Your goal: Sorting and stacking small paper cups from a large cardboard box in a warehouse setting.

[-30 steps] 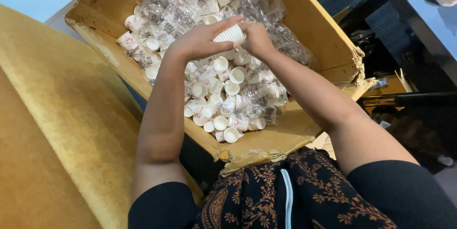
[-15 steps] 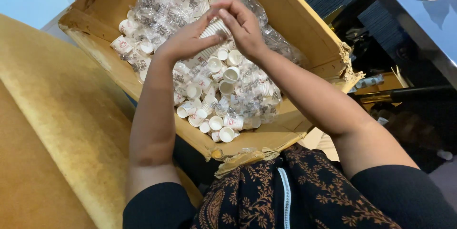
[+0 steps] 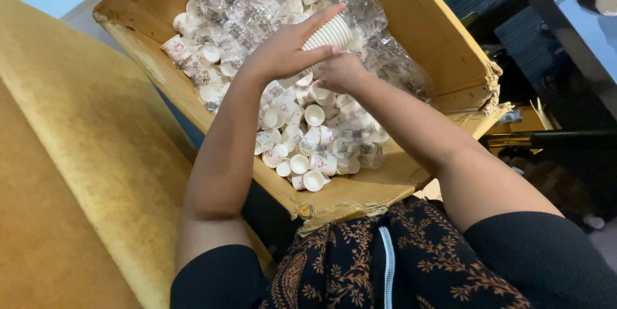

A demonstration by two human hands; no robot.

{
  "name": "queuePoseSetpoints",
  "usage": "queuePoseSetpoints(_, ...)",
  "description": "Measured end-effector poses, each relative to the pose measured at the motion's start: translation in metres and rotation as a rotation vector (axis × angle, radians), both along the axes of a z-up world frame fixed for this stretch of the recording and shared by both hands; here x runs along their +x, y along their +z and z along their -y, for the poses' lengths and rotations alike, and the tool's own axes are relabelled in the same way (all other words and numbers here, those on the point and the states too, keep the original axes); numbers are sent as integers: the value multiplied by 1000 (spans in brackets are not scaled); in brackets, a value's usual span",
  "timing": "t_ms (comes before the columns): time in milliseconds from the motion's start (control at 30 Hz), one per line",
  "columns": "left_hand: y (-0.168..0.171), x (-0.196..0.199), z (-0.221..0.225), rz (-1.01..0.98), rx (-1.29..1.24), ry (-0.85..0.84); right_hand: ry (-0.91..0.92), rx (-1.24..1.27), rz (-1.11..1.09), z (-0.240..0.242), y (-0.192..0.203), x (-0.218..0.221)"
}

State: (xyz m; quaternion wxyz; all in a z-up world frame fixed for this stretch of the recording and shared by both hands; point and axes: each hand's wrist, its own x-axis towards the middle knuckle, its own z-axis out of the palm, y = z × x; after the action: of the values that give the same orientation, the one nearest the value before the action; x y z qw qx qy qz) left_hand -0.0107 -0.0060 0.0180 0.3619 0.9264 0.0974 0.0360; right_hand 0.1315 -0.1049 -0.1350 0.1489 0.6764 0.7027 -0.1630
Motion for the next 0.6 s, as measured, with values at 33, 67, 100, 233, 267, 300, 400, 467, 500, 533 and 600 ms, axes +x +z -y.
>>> queuePoseSetpoints(33, -1, 0, -2, 1, -1, 6, 6, -1, 1, 1, -6, 7)
queuePoseSetpoints(67, 0, 1, -2, -14, 20, -10, -65, 77, -69, 2, -12, 16)
queuePoseSetpoints(100, 0, 4, -2, -30, 40, -25, -135, 154, -140, 5, -18, 26)
queuePoseSetpoints(233, -1, 12, 1, -89, 14, -18, -182, 65, -353, 21, -19, 14)
queuePoseSetpoints(267, -4, 12, -2, -93, 14, -5, -121, 74, -313, 19, -16, 11)
queuePoseSetpoints(300, -7, 13, -4, -98, 13, 7, -60, 84, -273, 18, -13, 7)
queuePoseSetpoints(400, -11, 7, -9, -62, 21, 31, -377, 336, -361, 2, 32, 24)
queuePoseSetpoints(467, 7, 6, -2, -48, -22, 80, -496, 702, -635, 0, 47, 43)
queuePoseSetpoints(500, 15, 5, 1, -36, -70, 134, -595, 1069, -907, 0, 54, 53)
queuePoseSetpoints(533, 10, 4, -2, -38, -74, 129, -602, 1067, -905, 0, 63, 54)
queuePoseSetpoints(600, 0, 0, -8, 103, -80, 150, -694, 1268, -1434, 1, 82, 57)
